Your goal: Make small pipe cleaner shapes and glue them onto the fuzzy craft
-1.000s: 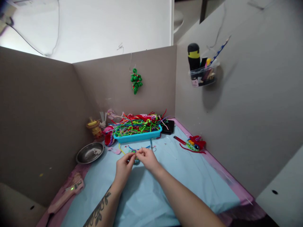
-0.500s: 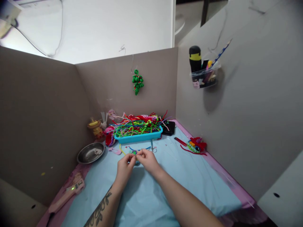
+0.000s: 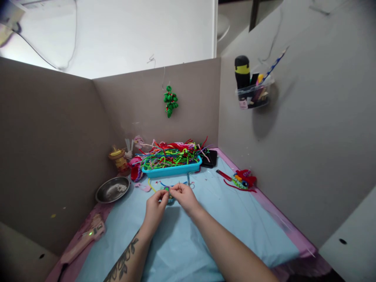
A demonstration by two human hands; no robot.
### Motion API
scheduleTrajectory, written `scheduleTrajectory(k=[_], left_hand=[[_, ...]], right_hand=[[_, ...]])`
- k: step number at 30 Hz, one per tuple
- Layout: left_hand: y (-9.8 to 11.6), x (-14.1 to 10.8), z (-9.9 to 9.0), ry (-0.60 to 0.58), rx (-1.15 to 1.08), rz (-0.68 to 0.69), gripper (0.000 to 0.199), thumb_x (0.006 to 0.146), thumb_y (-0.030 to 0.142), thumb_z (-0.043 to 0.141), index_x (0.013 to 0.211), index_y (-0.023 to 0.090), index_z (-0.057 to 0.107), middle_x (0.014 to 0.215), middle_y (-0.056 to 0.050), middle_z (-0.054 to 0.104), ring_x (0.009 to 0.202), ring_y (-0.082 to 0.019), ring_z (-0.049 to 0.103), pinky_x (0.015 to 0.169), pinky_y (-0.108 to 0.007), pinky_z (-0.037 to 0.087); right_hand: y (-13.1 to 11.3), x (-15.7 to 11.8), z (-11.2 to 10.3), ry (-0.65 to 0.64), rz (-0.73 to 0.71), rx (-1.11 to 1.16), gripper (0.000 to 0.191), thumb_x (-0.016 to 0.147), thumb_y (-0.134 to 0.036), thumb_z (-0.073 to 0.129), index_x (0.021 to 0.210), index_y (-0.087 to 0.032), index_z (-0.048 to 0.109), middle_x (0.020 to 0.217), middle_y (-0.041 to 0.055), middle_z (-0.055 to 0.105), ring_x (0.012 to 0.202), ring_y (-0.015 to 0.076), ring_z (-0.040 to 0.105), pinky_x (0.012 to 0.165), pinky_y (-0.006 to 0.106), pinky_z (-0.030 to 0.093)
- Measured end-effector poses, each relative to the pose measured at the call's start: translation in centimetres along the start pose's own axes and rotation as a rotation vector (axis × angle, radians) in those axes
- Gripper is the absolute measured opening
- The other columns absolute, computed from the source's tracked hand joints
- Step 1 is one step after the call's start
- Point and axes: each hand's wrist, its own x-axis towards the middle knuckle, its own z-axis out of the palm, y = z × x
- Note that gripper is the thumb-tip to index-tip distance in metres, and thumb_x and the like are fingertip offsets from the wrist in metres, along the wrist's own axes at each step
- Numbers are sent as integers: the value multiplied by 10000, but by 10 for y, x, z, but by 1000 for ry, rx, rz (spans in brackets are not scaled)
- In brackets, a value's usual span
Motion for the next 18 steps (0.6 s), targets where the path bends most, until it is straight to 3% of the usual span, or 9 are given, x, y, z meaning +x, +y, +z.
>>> scheduleTrajectory(k=[3,8,18], left_hand=[[-1,0,0,-5,-38,-9,211,790,303,522,859,167,667,823,-52,678,715,-162,597,643,-247,441],[-1,0,1,0,-61,-5,203,781,310,545,832,166,678,783,-49,677,681,-161,596,627,-251,450],[2,0,0,-17,-33,-28,199,775,298,530,780,151,665,694,-29,661,629,-148,573,593,-240,436]], right_hand=[[1,0,0,-37,35,64,243,640,-359,681,673,-162,541,405,-97,373,354,38,237,371,199,129],[1,0,0,-53,69,93,264,628,-380,684,665,-168,532,375,-103,363,333,37,211,360,203,97],[-1,-1,-1,-43,-1,-9,228,610,-344,697,649,-158,571,455,-66,459,408,58,324,412,199,220]])
